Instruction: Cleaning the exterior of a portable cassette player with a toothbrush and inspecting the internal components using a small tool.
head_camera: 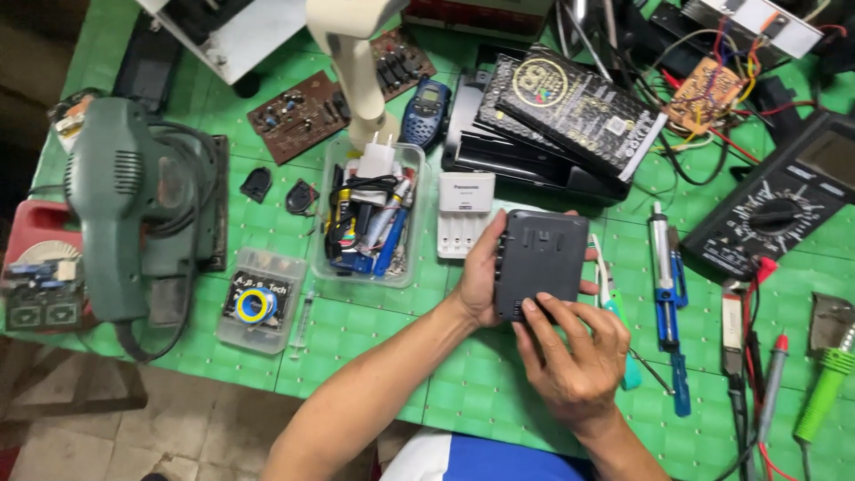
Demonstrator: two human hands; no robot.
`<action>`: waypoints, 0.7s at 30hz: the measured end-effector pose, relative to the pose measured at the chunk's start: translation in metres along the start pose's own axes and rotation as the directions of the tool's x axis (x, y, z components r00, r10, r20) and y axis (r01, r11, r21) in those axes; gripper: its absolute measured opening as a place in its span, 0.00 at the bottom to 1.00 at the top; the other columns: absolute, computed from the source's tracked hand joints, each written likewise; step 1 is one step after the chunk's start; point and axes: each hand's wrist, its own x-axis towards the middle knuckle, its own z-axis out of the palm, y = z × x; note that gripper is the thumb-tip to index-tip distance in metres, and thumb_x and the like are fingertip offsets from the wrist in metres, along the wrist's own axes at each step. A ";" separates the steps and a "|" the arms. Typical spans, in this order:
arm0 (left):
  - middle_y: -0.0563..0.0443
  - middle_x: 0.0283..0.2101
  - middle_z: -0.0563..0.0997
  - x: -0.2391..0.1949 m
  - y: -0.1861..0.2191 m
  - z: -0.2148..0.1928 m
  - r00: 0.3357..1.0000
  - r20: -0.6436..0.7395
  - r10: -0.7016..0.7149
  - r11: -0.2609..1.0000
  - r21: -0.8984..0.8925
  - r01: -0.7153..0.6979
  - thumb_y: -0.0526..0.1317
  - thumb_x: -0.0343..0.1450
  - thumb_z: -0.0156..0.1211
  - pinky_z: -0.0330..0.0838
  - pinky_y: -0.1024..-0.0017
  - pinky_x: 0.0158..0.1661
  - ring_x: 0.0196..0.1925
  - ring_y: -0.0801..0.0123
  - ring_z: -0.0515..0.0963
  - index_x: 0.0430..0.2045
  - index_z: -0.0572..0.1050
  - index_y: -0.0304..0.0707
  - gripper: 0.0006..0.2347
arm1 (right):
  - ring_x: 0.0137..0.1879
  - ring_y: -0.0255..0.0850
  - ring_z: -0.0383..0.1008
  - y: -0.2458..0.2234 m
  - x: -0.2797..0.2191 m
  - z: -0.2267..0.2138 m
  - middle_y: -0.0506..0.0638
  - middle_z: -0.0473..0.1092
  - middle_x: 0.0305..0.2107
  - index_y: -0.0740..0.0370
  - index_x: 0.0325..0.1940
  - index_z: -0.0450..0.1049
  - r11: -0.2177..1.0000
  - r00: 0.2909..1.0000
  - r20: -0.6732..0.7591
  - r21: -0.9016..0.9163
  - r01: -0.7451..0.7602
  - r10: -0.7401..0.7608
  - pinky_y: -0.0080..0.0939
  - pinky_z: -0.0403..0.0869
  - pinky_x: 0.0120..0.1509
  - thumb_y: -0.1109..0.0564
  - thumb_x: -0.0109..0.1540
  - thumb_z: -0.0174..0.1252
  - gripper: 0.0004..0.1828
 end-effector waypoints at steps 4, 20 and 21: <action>0.25 0.62 0.74 0.003 0.002 -0.015 0.999 -0.040 0.024 0.999 0.029 -0.023 0.62 0.82 0.42 0.73 0.55 0.60 0.59 0.45 0.79 0.71 0.62 0.32 0.32 | 0.51 0.50 0.73 -0.001 -0.004 0.001 0.49 0.77 0.50 0.54 0.50 0.83 1.000 0.999 0.037 -0.024 -0.003 0.004 0.54 0.70 0.59 0.52 0.65 0.67 0.11; 0.40 0.42 0.85 0.012 0.002 -0.030 0.969 -0.243 0.039 0.996 0.082 -0.020 0.60 0.81 0.50 0.79 0.66 0.44 0.41 0.58 0.85 0.48 0.78 0.31 0.26 | 0.45 0.51 0.76 0.014 0.033 -0.006 0.54 0.79 0.42 0.65 0.46 0.80 0.973 0.979 0.192 0.205 -0.103 0.063 0.49 0.74 0.55 0.69 0.63 0.63 0.08; 0.40 0.43 0.85 0.012 0.002 -0.029 0.967 -0.254 0.027 0.998 0.069 -0.010 0.61 0.81 0.50 0.80 0.65 0.43 0.41 0.58 0.85 0.47 0.78 0.31 0.26 | 0.44 0.51 0.78 0.015 0.042 -0.006 0.58 0.78 0.41 0.68 0.46 0.79 0.956 0.975 0.213 0.267 -0.118 0.061 0.49 0.75 0.55 0.70 0.63 0.61 0.08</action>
